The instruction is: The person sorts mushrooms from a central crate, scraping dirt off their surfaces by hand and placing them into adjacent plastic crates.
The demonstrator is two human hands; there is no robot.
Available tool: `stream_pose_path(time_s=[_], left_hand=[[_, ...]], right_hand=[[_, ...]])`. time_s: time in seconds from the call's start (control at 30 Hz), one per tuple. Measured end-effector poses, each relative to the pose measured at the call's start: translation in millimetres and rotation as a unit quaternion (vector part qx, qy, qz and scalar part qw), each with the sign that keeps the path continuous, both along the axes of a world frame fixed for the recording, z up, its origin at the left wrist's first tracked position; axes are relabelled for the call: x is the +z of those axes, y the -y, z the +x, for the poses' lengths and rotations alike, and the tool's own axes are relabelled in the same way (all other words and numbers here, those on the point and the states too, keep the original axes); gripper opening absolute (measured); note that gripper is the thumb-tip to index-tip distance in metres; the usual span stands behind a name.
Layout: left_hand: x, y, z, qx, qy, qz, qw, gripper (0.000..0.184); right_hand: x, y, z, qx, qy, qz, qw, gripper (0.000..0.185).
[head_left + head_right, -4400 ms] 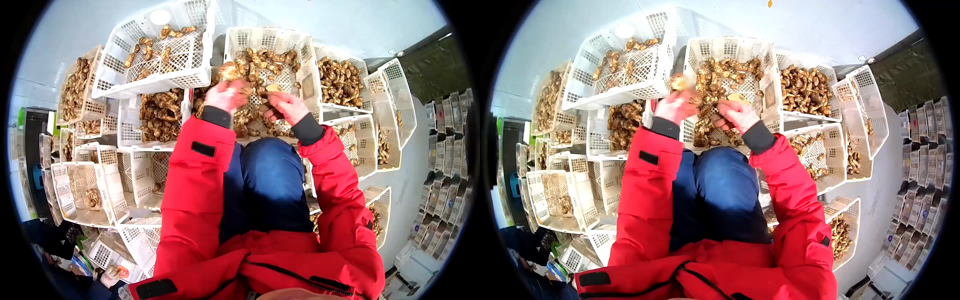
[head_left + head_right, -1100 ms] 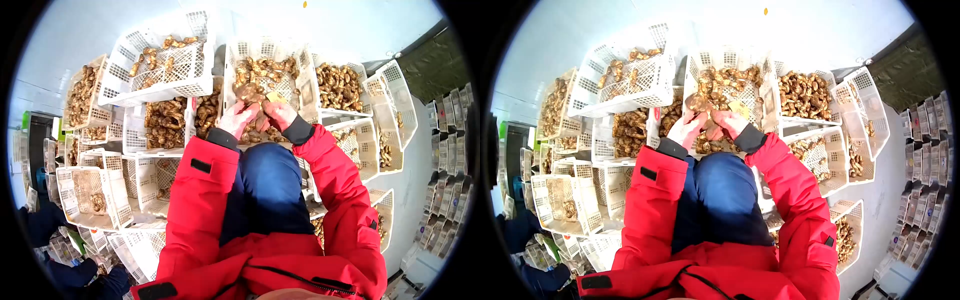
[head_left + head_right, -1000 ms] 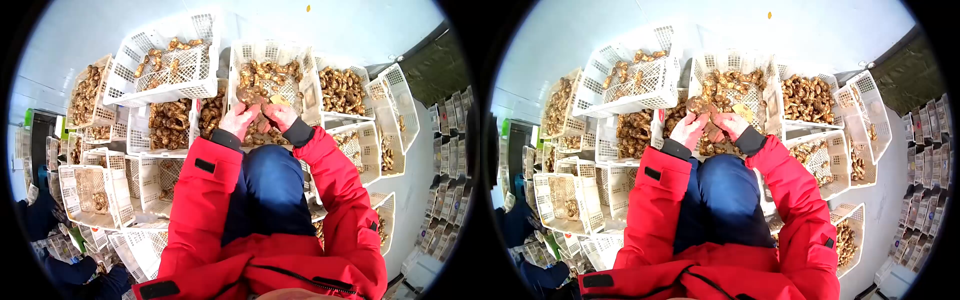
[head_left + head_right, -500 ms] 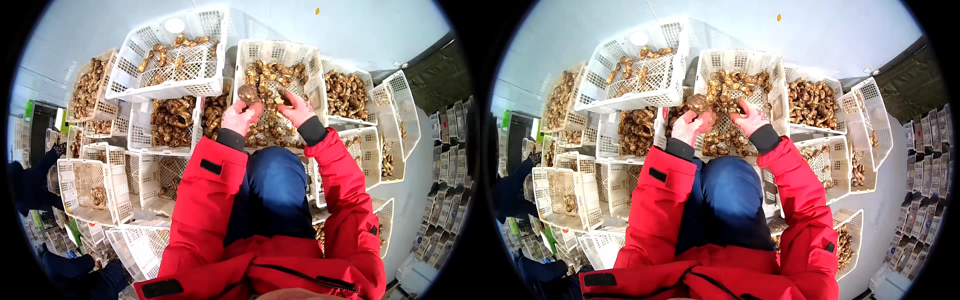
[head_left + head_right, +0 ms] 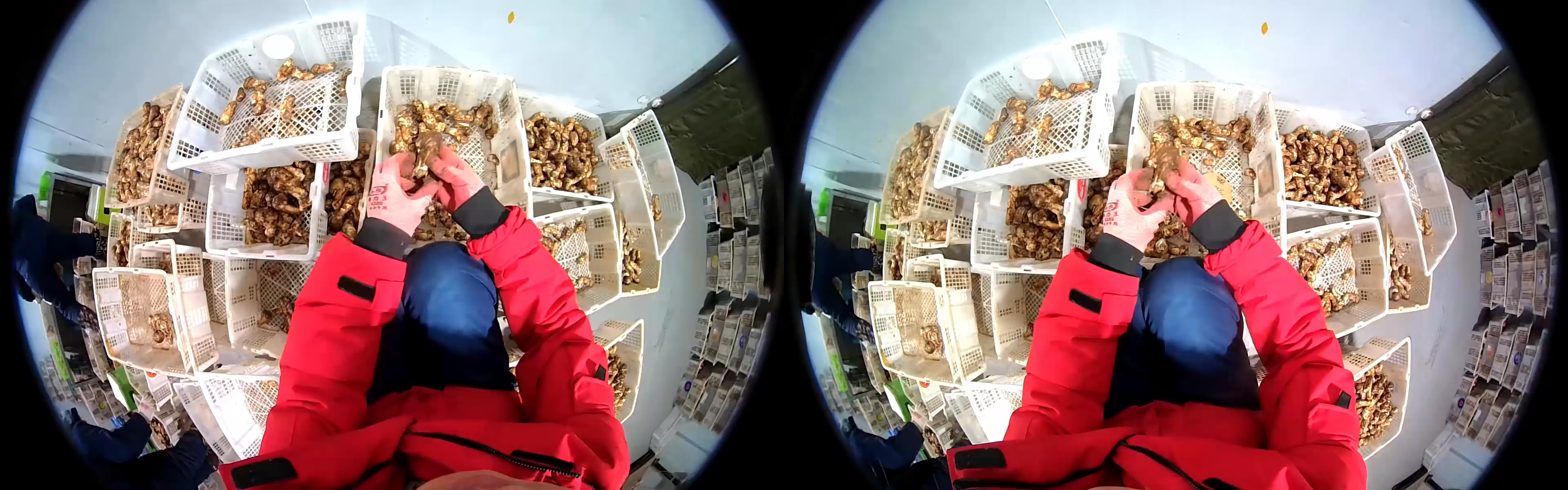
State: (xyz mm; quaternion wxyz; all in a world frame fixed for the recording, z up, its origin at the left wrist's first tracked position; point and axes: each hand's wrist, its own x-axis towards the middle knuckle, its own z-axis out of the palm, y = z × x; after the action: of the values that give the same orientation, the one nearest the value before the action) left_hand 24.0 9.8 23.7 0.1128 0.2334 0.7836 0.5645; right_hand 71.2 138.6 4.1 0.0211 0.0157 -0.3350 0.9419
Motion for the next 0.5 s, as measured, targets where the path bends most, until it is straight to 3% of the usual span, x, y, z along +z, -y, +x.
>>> stream_pose_path(time_s=[0.2,0.3,0.43,0.5], left_hand=[[-14.1,1.8,-9.3,-0.007,0.064,0.06,0.996,0.031],[1.6,3.0,-5.7,-0.006,0.284,0.149,0.947,0.026],[8.0,7.5,-11.2,0.071,0.255,0.208,0.942,0.024],[7.1,15.3,-19.4,0.117,0.253,0.269,0.922,0.024]], right_hand=[[-9.4,-7.7,-0.8,-0.052,-0.059,0.004,0.997,0.047],[-10.4,-14.7,2.9,-0.047,-0.007,-0.009,0.999,0.046],[-13.5,-29.7,2.2,-0.138,0.082,0.024,0.987,0.034],[-43.3,-59.3,-0.9,-0.14,0.182,0.034,0.973,0.033]])
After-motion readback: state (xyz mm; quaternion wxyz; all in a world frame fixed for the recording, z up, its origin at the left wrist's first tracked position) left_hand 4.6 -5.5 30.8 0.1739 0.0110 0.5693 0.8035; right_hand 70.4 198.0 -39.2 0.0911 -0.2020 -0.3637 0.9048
